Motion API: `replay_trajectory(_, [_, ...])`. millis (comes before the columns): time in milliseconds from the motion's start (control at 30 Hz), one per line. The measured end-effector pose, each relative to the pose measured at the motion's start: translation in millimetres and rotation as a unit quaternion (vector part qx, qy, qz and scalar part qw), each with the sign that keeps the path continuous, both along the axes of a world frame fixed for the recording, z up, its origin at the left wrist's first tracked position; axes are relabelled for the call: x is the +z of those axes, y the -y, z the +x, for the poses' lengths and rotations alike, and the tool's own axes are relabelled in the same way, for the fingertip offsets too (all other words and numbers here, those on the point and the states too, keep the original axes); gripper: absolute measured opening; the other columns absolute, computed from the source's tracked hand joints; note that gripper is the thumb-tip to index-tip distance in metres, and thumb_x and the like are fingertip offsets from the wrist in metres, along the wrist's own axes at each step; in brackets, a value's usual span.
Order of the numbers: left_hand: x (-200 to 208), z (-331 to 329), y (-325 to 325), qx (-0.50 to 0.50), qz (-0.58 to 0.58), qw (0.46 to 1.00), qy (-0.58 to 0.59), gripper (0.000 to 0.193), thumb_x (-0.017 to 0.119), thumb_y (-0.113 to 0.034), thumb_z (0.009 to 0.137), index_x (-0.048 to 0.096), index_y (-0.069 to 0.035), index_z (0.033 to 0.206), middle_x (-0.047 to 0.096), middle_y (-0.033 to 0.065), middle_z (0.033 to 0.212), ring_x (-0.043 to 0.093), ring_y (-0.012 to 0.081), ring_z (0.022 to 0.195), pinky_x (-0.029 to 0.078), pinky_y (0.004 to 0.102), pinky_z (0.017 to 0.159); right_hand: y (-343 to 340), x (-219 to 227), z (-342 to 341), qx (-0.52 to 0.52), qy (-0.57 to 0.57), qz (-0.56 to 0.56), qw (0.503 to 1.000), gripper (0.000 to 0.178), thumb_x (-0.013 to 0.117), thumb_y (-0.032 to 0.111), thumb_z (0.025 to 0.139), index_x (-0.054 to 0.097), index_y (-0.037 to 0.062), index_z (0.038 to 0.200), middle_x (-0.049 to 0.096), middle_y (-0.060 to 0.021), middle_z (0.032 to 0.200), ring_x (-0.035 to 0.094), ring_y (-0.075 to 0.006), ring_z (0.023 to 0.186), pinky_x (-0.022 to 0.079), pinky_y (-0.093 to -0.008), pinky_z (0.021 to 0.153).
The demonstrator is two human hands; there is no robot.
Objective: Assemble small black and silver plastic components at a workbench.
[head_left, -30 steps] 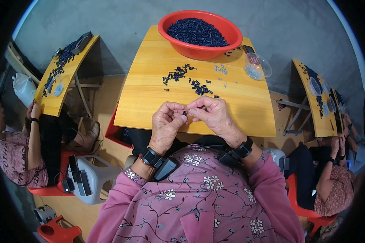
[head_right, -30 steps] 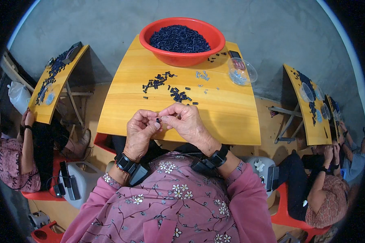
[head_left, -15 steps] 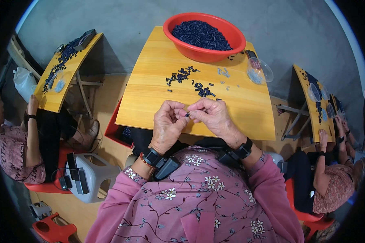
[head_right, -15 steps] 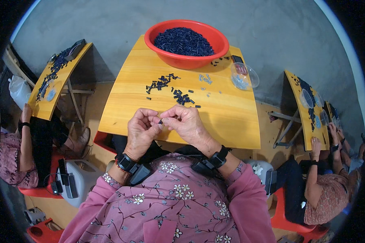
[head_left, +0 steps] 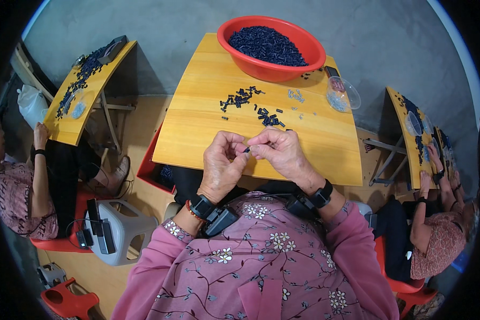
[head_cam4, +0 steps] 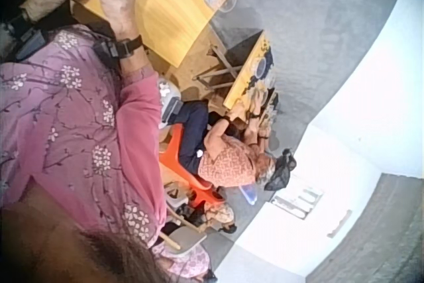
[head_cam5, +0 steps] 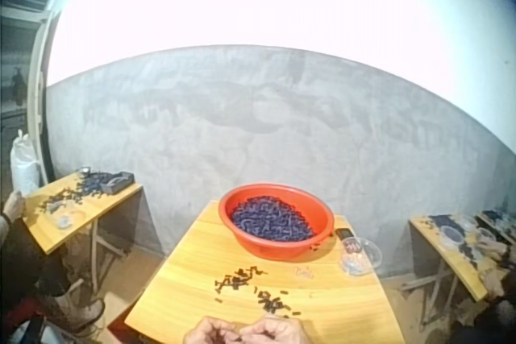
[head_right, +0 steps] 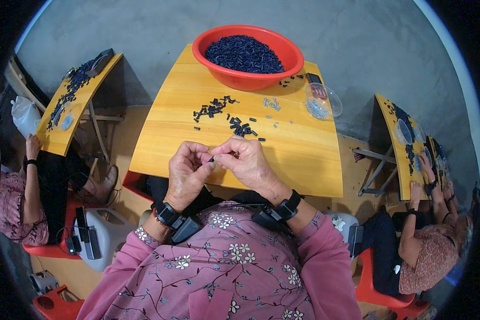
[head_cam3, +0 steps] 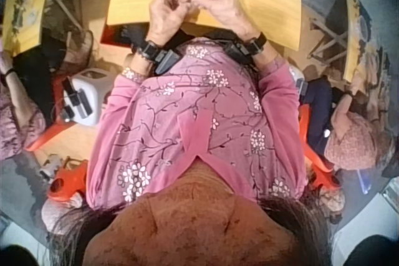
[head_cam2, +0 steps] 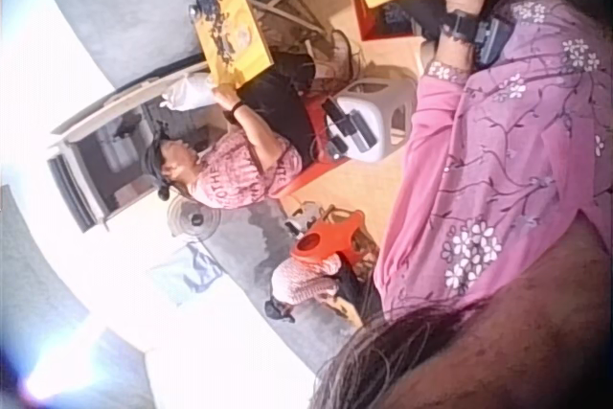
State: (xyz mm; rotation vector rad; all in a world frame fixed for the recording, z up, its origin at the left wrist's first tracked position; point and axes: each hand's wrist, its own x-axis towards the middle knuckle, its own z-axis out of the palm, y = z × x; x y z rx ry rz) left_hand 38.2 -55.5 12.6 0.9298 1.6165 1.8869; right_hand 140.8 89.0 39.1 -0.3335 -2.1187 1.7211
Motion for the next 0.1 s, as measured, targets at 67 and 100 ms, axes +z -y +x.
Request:
replay_trajectory(67, [-0.6, -0.6, 0.2, 0.002, -0.004, 1.0, -0.007, 0.034, 0.068, 0.008, 0.082, 0.051, -0.003, 0.109, 0.059, 0.0013, 0.091, 0.058, 0.0075, 0.084, 0.05, 0.0211, 0.077, -1.6, -0.6, -0.5, 0.007, 0.003, 0.021, 1.0, 0.012, 0.07, 0.005, 0.085, 0.072, -0.0013, 0.096, 0.067, -0.0052, 0.083, 0.062, -0.0092, 0.072, 0.051, -0.0247, 0.067])
replay_trajectory(100, [-0.8, -1.0, 0.4, 0.005, -0.007, 1.0, -0.015, 0.034, 0.068, 0.008, 0.082, 0.051, -0.003, 0.11, 0.059, 0.0012, 0.091, 0.058, 0.0077, 0.085, 0.05, 0.0211, 0.077, -3.3, -3.3, -0.8, 0.013, -0.001, 0.035, 0.999, 0.013, 0.07, 0.006, 0.085, 0.073, -0.0005, 0.096, 0.068, -0.0058, 0.083, 0.062, -0.0094, 0.073, 0.051, -0.0248, 0.068])
